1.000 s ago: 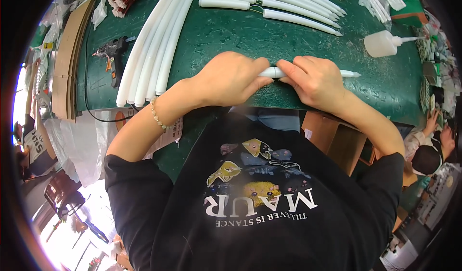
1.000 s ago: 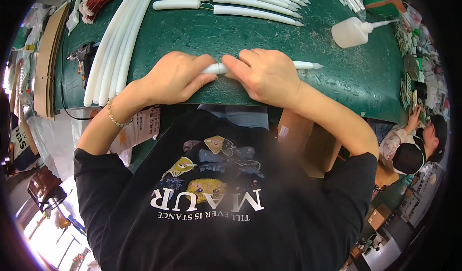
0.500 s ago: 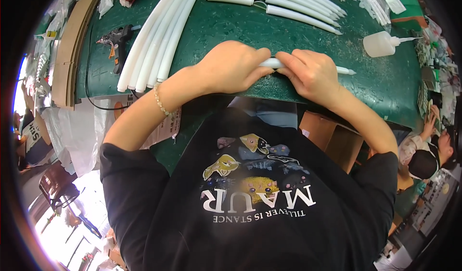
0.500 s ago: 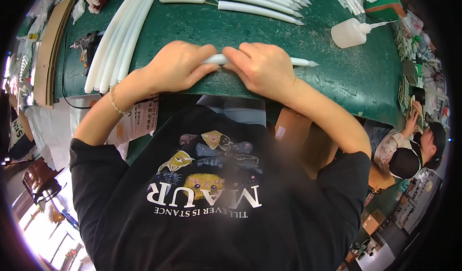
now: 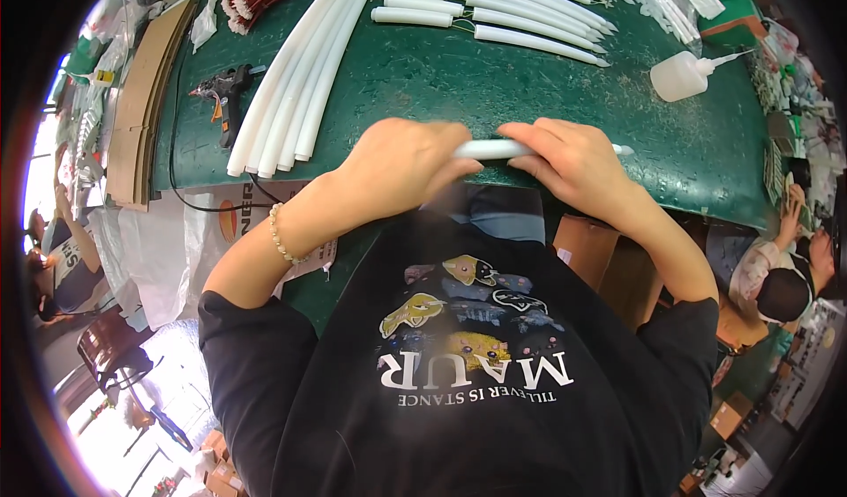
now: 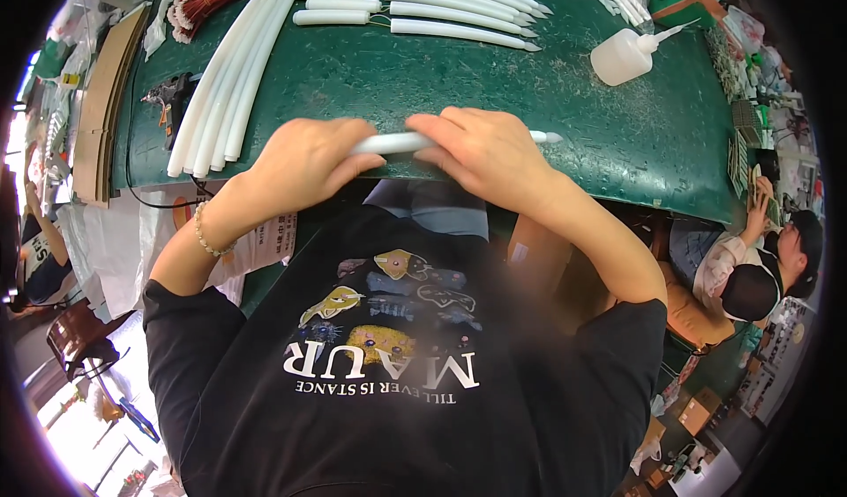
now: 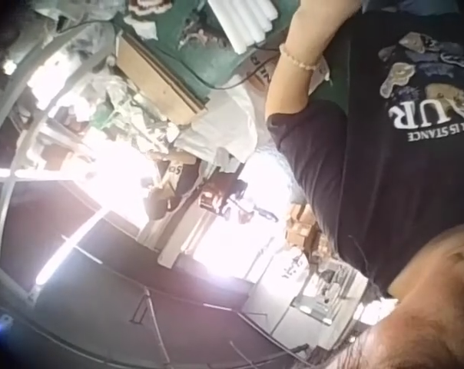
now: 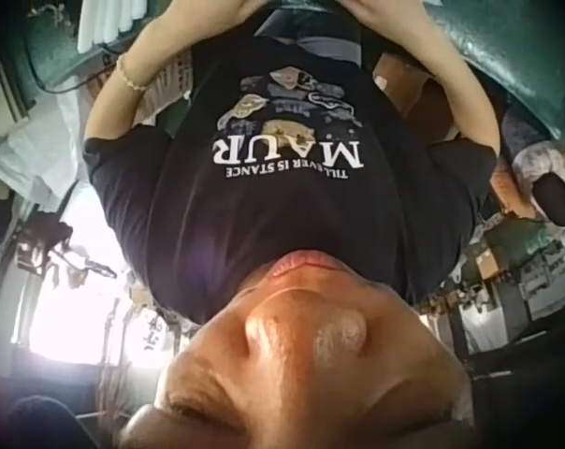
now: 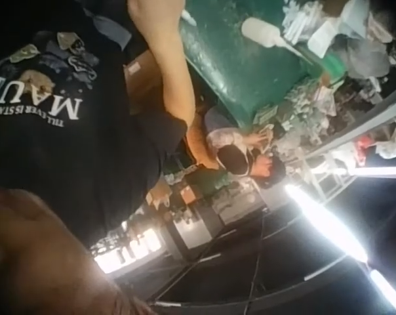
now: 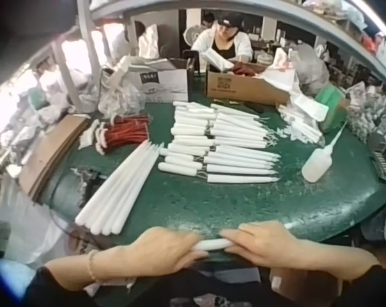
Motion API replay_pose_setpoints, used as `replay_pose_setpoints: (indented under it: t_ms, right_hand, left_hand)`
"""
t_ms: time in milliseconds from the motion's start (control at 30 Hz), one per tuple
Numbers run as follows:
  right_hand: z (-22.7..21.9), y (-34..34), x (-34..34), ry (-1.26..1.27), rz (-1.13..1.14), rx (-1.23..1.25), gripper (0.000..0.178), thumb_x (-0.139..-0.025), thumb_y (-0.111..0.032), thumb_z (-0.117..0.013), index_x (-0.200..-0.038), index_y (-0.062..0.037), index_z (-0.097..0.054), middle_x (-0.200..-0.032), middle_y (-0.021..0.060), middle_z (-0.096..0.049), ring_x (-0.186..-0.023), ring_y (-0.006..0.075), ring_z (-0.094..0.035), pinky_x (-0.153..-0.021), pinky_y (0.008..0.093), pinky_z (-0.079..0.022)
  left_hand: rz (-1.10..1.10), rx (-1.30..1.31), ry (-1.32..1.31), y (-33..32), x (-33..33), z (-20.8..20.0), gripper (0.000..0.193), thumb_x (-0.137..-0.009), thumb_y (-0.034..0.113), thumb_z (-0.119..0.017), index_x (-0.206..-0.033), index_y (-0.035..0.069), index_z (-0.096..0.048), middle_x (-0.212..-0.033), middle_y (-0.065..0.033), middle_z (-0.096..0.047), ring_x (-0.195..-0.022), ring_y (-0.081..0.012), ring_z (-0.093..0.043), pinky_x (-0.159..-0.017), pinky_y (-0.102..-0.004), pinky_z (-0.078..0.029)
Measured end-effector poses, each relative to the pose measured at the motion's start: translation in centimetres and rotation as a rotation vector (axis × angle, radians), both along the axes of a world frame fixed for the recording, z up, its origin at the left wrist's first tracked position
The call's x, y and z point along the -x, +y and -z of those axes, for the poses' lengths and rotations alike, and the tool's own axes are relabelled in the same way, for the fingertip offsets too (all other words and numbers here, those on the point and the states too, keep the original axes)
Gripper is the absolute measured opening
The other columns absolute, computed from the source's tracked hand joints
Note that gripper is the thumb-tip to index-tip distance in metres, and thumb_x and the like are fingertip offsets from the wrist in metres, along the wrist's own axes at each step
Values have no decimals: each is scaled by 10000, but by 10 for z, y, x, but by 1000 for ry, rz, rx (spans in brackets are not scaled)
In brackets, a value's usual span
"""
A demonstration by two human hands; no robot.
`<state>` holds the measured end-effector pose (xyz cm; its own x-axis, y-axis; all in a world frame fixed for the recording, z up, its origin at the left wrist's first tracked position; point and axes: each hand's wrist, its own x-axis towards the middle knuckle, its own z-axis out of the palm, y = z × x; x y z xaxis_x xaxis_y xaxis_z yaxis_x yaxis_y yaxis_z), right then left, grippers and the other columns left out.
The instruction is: The person applies liquid to candle tubes using a squeeze bottle, joins the candle tubes together by hand, packs candles into a plastic bag, and attaches flame tips to candles using a hot glue gun.
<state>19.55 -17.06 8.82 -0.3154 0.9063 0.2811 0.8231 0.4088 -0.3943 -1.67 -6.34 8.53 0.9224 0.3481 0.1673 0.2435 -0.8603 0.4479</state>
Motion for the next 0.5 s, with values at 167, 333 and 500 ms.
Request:
replay_pose_setpoints:
  t_ms: [167,333,500]
  right_hand:
    - [-1,-9,7,-88,-5,-18,303,-749,-157,-659,-1033,-68,-607,-679,64,-506,-585,250,-531,-508,360,-421]
    - [1,-8,11,-87,0,-51,296,-740,-148,-659,-1017,-56,-613,-663,66,-500,-576,250,-529,-495,365,-414]
    - [-6,-3,15,-130,-25,-55,286,-716,-145,-674,-982,-53,-621,-668,67,-512,-574,257,-538,-500,361,-424]
  left_hand:
    - [107,-7,-18,-5,-6,0,238,-837,261,-583,-772,47,-503,-620,-125,-576,-562,-316,-574,-506,-416,-444]
    - [71,6,-23,-9,-4,7,231,-829,253,-590,-764,47,-506,-610,-123,-567,-565,-321,-571,-507,-417,-444]
    - [24,-2,-83,-13,6,6,226,-817,241,-601,-760,46,-502,-612,-121,-565,-567,-325,-568,-504,-421,-438]
